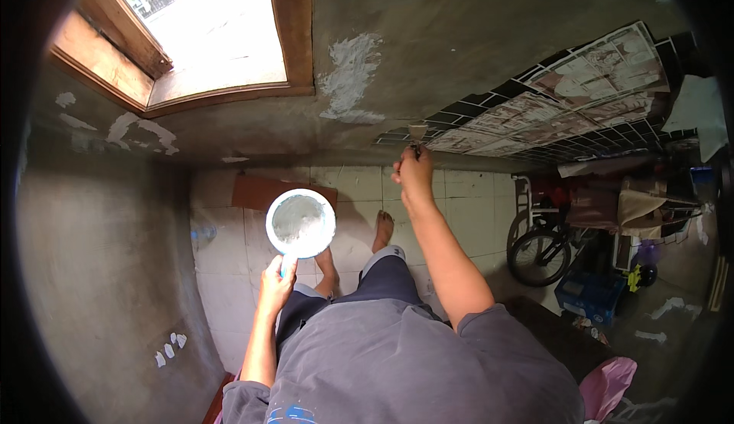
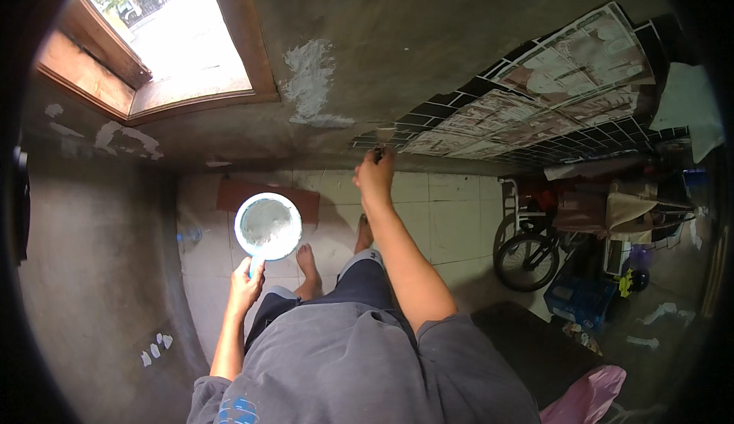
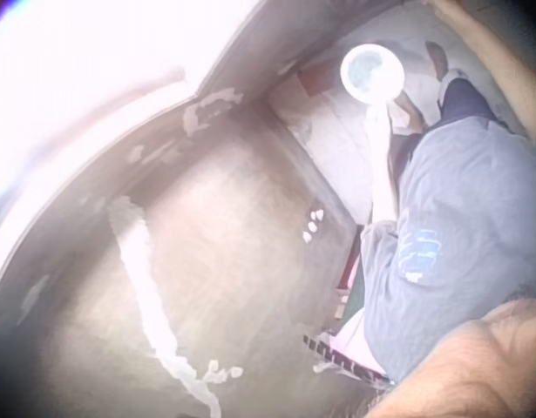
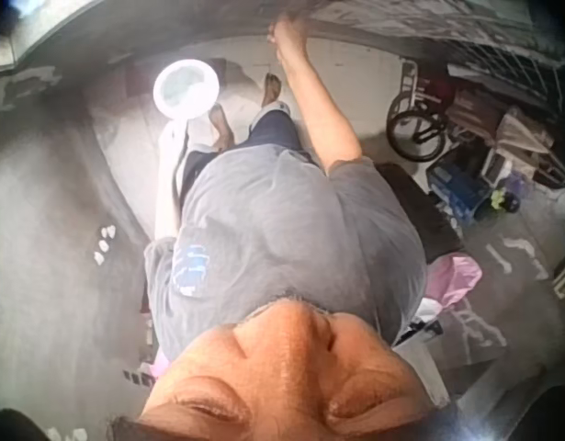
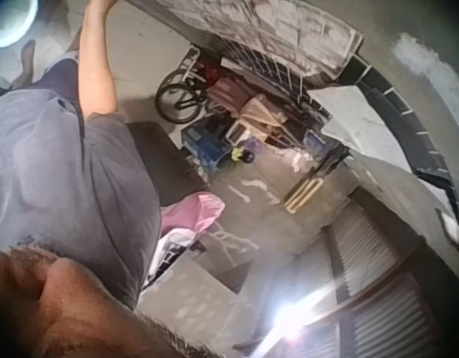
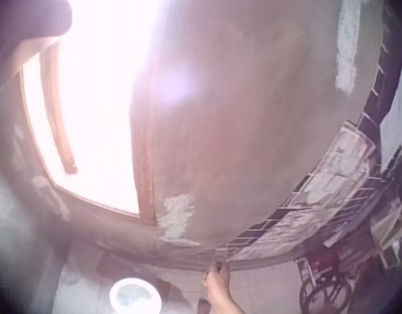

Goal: The person adds water from a bottle into a small bucket of white powder, mixes it with a putty knife, and then applies the mixture to cracks on a concrete wall.

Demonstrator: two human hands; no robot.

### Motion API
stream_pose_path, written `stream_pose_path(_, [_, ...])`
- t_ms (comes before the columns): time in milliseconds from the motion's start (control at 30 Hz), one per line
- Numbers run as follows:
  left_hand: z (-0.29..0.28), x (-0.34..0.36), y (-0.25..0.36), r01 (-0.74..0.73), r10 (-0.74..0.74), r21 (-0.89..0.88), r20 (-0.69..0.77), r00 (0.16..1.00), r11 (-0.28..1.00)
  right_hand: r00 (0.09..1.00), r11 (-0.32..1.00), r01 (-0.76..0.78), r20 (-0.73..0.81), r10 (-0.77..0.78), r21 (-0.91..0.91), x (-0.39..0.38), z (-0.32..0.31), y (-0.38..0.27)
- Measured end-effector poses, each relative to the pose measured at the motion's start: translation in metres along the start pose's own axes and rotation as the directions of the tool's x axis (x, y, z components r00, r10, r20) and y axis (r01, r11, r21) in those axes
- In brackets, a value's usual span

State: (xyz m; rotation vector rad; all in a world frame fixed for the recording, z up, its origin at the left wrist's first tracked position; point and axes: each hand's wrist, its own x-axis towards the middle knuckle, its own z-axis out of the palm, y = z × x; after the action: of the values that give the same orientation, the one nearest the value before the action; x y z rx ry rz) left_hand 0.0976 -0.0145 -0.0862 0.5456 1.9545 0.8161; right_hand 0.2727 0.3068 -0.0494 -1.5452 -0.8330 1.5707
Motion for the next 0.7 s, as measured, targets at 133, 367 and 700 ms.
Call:
stream_pose_path(133, [-0.002,-0.004,0.000,0.007,-0.007,0.004,0.007,1.000,1.000,0.999,0.999,0.038,0.002,-0.038,0.001,0.002,0.034,0.013])
stream_pose_path(367, [-0.010,-0.008,-0.003,0.041,-0.040,-0.022,0.026,0.999,0.999,0.981,0.974,0.111,-0.179,-0.075,0.196,0.020,0.099,0.015])
stream_pose_path(700, [-0.032,-0.018,-0.027,0.127,-0.126,-0.101,0.013,0.992,0.987,0.926,0.961,0.089,-0.334,-0.178,-0.263,0.031,0.170,0.003])
